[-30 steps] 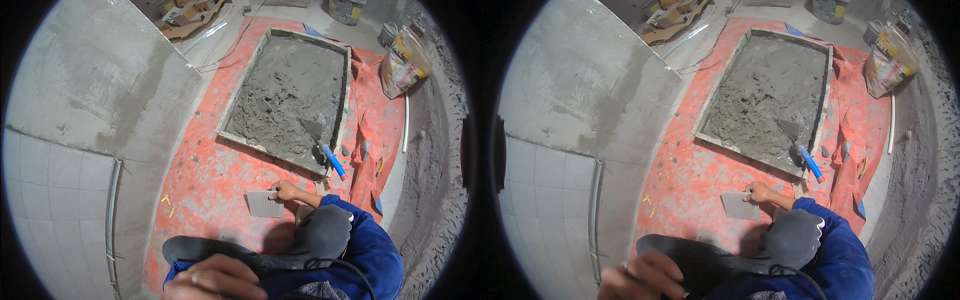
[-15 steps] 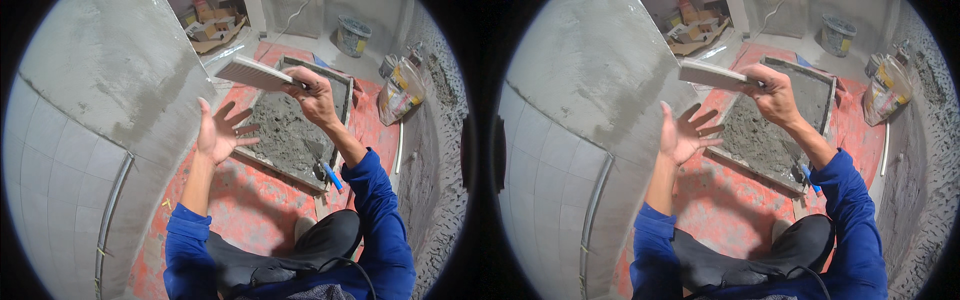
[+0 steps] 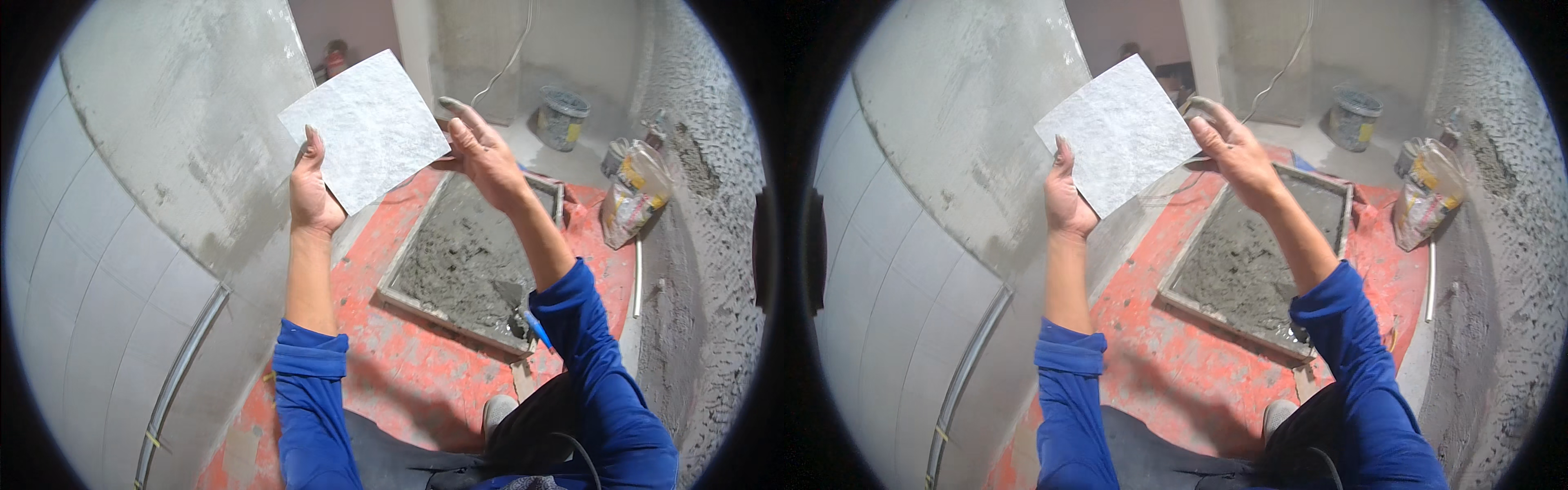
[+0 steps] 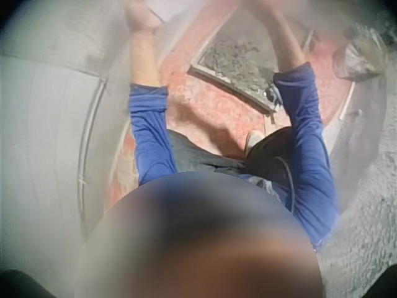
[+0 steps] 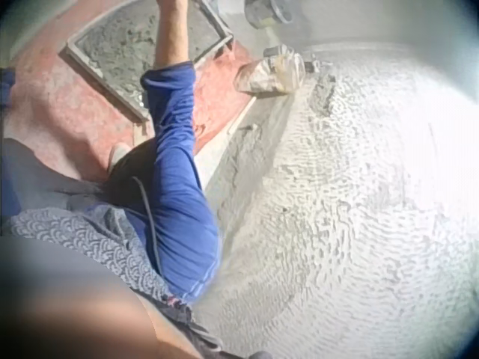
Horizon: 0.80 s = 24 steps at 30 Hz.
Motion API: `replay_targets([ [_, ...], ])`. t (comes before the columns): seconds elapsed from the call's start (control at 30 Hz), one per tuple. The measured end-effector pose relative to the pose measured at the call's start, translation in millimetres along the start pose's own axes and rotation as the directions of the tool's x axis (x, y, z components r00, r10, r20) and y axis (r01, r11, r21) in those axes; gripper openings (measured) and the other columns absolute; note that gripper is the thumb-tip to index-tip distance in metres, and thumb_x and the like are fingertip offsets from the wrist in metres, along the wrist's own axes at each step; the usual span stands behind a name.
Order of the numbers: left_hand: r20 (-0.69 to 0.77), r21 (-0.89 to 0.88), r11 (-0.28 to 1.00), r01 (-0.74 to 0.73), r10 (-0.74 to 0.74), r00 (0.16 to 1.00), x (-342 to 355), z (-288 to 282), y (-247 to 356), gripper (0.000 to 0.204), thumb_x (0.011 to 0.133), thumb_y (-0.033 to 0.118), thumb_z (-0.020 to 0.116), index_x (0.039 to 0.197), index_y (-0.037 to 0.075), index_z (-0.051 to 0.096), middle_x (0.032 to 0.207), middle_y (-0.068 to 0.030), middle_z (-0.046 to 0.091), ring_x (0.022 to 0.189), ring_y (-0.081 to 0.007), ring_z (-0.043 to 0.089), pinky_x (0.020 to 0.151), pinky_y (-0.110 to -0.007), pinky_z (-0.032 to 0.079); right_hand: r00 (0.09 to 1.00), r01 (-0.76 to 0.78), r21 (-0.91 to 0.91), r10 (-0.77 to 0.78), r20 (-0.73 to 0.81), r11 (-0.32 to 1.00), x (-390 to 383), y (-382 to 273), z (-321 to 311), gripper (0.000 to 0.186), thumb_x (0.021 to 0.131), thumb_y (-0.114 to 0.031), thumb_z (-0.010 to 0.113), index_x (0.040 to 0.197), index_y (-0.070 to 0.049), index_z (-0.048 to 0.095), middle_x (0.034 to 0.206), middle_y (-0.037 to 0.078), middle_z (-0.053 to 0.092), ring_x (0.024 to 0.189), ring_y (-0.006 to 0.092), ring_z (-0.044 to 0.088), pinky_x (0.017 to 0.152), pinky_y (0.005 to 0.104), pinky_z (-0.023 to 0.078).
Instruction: The person applies cement adhesive to the back of a white tile using a notched trowel, then presses the tile onto a wall where other tiles are already installed with leveling clips. The person adjusts the tile position and uses a small hammer to tap it into place.
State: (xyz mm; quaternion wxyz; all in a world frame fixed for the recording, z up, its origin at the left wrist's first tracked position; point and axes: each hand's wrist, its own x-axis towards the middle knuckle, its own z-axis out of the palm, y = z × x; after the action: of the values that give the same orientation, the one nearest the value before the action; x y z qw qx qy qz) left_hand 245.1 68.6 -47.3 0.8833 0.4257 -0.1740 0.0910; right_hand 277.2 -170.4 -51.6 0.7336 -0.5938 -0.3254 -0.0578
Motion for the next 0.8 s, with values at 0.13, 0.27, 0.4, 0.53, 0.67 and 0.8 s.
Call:
replay_targets([
  [0.13,0.042,0.129,0.991,-0.016,0.01,0.999,48,49,9,0.053,0.1,0.043,0.055,0.135,0.004,0.05,0.123,-0.0082,0.06,0.116,-0.0214,0.059,0.097,-0.041,0.051,0.983,0.161,0.234,-0.134,-0.129,0.959,-4,-38,-7,0.052,0.102,-0.036,0.055,0.137,0.003,0.048,0.115,0.008,0.063,0.096,0.0147,0.066,0.085,0.0315,0.057],
  [0.27,0.271,0.317,0.948,-0.006,-0.085,0.959,85,116,23,0.051,0.101,0.04,0.053,0.136,0.003,0.052,0.131,-0.0075,0.057,0.124,-0.0182,0.051,0.105,-0.036,0.042,0.95,0.258,0.08,-0.237,-0.203,0.963,-19,-74,-37,0.035,0.099,-0.019,0.061,0.126,0.003,0.057,0.11,0.008,0.066,0.098,0.0148,0.065,0.084,0.0281,0.055],
  [0.4,0.494,0.465,0.864,-0.193,-0.072,0.867,86,173,18,0.061,0.101,0.051,0.049,0.138,0.002,0.05,0.134,-0.0103,0.057,0.123,-0.0186,0.054,0.105,-0.031,0.042,0.854,0.457,0.241,-0.346,-0.388,0.856,-29,-76,-56,0.029,0.096,-0.009,0.063,0.122,0.002,0.057,0.113,0.011,0.066,0.103,0.0184,0.065,0.089,0.0355,0.056],
  [0.53,0.392,0.423,0.902,-0.088,-0.095,0.915,67,200,-10,0.102,0.088,0.071,0.052,0.153,-0.001,0.021,0.143,-0.0285,0.044,0.115,-0.0321,0.061,0.087,-0.039,0.057,0.75,0.584,0.302,-0.357,-0.557,0.754,-35,-78,-68,0.026,0.099,-0.009,0.058,0.124,-0.004,0.053,0.121,0.011,0.062,0.111,0.0251,0.064,0.092,0.0527,0.058],
  [0.67,0.387,0.427,0.903,0.05,-0.233,0.892,51,223,-62,0.066,0.099,0.055,0.048,0.138,0.001,0.042,0.127,-0.0176,0.057,0.11,-0.0307,0.061,0.094,-0.045,0.053,0.724,0.6,0.339,-0.311,-0.615,0.725,-42,-90,-72,0.025,0.1,-0.011,0.057,0.124,-0.006,0.051,0.121,0.012,0.061,0.109,0.0257,0.064,0.089,0.0491,0.059],
  [0.8,0.321,0.206,0.978,-0.015,-0.053,0.946,60,245,-76,0.042,0.105,0.035,0.046,0.127,0.0,0.051,0.119,-0.0122,0.061,0.107,-0.0249,0.061,0.095,-0.04,0.051,0.817,0.445,0.363,-0.205,-0.54,0.819,-49,-105,-80,0.025,0.099,-0.015,0.061,0.119,-0.003,0.053,0.109,0.013,0.065,0.098,0.0224,0.068,0.081,0.0392,0.062],
])
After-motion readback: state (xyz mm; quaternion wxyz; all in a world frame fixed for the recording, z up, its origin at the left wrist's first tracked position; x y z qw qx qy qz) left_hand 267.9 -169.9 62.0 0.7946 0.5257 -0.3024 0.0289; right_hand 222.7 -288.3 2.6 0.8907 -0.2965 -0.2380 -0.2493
